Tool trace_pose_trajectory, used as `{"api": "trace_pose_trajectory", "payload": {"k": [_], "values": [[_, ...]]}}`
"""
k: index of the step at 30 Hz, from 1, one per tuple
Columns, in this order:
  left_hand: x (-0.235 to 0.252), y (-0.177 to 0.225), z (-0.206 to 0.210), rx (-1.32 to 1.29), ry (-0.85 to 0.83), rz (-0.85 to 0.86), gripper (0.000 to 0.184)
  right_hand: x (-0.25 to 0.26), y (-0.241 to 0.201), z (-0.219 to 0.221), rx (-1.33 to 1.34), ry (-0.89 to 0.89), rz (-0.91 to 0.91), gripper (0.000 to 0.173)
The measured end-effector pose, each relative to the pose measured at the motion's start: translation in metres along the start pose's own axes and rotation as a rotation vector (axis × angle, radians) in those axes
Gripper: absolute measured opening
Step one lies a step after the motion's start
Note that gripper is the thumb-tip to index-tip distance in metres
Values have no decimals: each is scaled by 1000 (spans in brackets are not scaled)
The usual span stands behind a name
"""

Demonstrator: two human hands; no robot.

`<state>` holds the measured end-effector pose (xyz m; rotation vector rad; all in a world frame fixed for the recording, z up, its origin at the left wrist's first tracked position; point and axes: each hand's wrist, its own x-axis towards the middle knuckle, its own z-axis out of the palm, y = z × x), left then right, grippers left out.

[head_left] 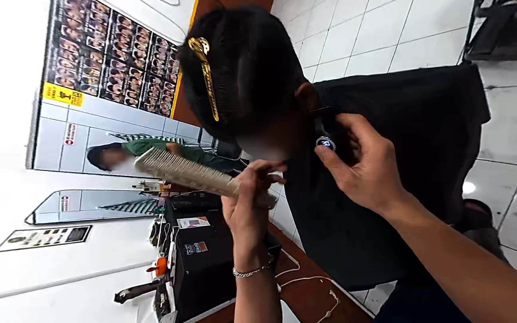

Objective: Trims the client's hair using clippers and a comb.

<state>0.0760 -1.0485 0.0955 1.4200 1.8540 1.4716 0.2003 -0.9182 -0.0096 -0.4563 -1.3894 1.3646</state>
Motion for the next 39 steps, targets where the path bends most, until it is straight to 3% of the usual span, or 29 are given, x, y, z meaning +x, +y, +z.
{"api": "trace_pose_trajectory", "payload": {"k": [7,39], "values": [[12,-31,31,-194,16,2,37,5,9,20,-147,26,-131,43],[26,-34,27,-166,-54,34,39,19,19,32,-209,16,-186,45]]}}
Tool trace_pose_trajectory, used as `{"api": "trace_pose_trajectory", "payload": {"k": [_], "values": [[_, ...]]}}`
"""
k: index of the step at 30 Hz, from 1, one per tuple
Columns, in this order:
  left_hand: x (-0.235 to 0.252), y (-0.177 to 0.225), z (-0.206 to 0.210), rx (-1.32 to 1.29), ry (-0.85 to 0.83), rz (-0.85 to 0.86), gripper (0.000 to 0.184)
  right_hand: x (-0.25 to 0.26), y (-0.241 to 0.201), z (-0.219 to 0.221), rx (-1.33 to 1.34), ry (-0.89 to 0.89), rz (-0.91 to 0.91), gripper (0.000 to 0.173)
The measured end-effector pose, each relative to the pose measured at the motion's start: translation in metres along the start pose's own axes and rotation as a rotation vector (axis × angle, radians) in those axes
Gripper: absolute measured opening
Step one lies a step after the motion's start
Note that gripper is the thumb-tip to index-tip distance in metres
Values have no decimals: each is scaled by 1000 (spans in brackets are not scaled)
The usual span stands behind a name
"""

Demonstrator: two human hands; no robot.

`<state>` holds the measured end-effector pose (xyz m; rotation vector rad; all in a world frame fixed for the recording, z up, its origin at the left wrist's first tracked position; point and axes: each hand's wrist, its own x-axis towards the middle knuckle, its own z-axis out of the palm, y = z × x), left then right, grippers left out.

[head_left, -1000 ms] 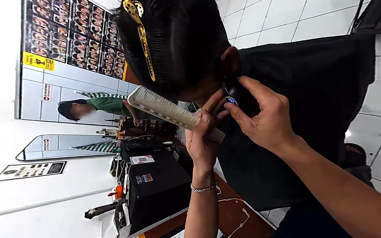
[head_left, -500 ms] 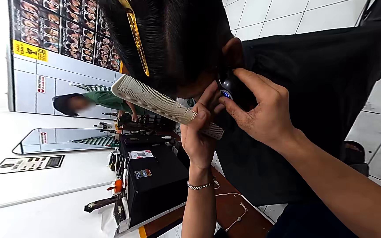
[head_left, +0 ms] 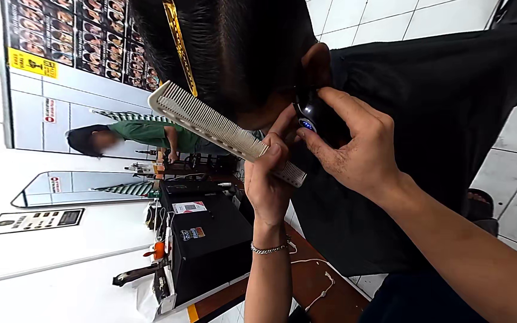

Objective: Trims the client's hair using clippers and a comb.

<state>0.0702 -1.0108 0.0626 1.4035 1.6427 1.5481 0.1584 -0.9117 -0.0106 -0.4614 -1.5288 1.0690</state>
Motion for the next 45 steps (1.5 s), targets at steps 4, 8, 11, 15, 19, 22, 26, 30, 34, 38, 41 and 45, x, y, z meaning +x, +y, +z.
{"api": "trace_pose_trajectory", "payload": {"k": [4,8,11,15,19,22,26,30,34,38,41,45], "values": [[1,0,1,9,12,10,38,2,-1,-1,-7,-6,-3,44],[1,1,1,15,23,7,37,3,-2,-1,-22,-14,-4,43],[1,1,2,19,27,6,38,4,-2,-1,-25,-19,4,44],[1,1,2,3,30,6,38,5,-3,-1,-29,-21,0,44],[1,2,2,1,36,13,38,6,-5,-1,-26,-18,-18,43],[0,2,1,5,35,14,39,5,-5,-1,-28,-17,-14,42],[0,1,2,-15,37,11,38,3,-3,0,-33,-15,0,43],[0,1,2,-29,58,14,38,5,-5,0,-37,-23,-10,43],[0,2,1,-12,51,7,39,6,-5,1,-56,-18,-14,43],[0,2,1,-6,43,4,39,5,-5,0,-64,-24,-13,43],[0,0,1,-27,40,3,40,3,-3,1,-50,-13,-4,42],[0,1,2,-24,61,-1,39,4,-5,1,-56,-16,-3,43]]}}
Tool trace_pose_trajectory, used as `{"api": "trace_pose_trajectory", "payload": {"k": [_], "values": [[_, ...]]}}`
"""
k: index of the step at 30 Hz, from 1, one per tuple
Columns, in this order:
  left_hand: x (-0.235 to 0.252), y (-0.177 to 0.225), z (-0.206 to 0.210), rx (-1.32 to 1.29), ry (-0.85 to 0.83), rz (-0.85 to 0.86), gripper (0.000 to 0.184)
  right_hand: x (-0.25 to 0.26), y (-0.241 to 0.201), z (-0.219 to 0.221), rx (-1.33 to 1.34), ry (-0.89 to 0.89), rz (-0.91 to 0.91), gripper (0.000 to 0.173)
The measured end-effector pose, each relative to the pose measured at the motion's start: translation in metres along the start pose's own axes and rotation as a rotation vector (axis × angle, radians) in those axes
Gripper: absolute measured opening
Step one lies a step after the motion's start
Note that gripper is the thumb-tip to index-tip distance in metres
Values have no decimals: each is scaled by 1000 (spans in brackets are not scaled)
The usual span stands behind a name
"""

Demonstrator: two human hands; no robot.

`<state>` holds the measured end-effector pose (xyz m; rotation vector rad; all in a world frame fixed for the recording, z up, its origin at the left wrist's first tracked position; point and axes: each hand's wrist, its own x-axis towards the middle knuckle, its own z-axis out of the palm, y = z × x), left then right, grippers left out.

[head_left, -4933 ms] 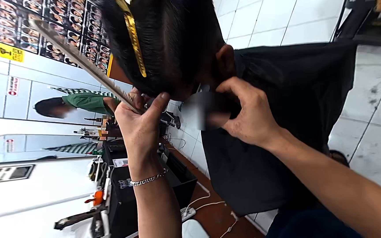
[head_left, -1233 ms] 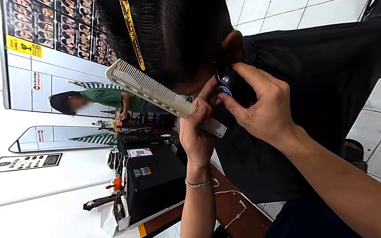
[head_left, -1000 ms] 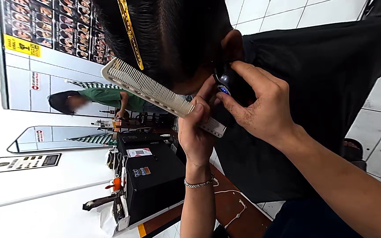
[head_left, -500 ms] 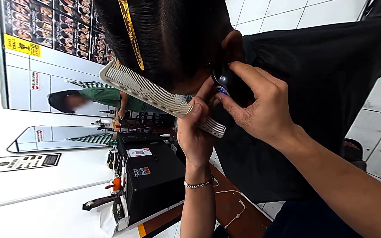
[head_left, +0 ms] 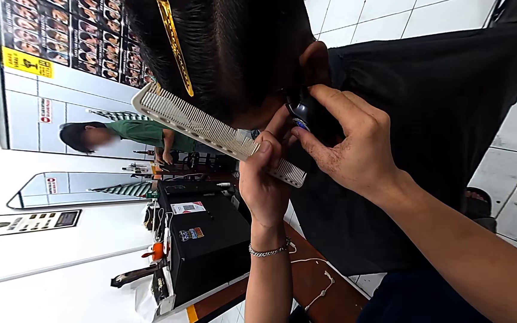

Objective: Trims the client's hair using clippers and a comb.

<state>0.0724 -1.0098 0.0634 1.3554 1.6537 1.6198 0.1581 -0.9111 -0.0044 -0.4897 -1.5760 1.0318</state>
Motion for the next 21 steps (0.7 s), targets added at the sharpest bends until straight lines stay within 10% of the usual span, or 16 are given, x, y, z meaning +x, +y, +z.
{"api": "trace_pose_trajectory", "payload": {"k": [21], "values": [[-1,0,0,-17,14,3,40,1,-1,2,-40,10,-35,41]]}}
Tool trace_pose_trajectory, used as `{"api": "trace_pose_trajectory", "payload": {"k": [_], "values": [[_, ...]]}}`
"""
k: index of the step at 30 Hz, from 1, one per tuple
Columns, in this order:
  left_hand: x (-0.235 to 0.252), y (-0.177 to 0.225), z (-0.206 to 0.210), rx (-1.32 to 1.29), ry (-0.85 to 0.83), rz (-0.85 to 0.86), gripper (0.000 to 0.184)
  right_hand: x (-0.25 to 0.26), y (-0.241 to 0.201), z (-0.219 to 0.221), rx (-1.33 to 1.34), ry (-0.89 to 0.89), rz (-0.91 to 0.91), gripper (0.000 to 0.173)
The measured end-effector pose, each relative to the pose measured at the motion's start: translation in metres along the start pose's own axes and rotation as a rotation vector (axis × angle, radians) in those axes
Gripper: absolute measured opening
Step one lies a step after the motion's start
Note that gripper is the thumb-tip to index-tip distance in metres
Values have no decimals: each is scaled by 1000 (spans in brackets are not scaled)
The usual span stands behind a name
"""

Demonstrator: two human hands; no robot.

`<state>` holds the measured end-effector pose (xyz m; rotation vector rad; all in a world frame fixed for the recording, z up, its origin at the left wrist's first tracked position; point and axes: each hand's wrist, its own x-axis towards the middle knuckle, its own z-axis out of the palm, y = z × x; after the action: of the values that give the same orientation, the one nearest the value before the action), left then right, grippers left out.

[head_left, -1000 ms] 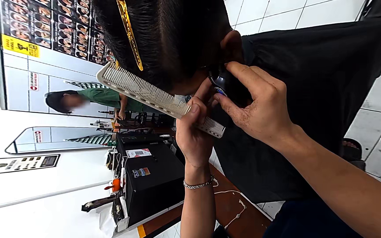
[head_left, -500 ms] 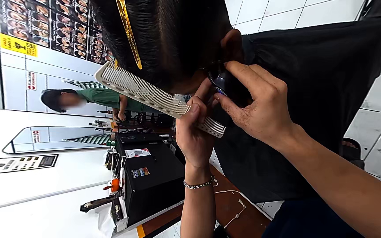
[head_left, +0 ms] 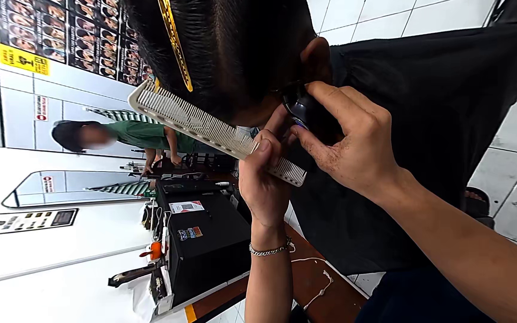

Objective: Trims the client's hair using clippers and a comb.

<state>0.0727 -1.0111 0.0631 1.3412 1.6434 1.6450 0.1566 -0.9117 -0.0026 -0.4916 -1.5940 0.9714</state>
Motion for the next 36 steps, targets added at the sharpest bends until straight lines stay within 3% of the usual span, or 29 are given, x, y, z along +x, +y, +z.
{"api": "trace_pose_trajectory", "payload": {"k": [36], "values": [[-1,-1,3,36,4,-7,41,-4,2,0,2,16,25,42]]}}
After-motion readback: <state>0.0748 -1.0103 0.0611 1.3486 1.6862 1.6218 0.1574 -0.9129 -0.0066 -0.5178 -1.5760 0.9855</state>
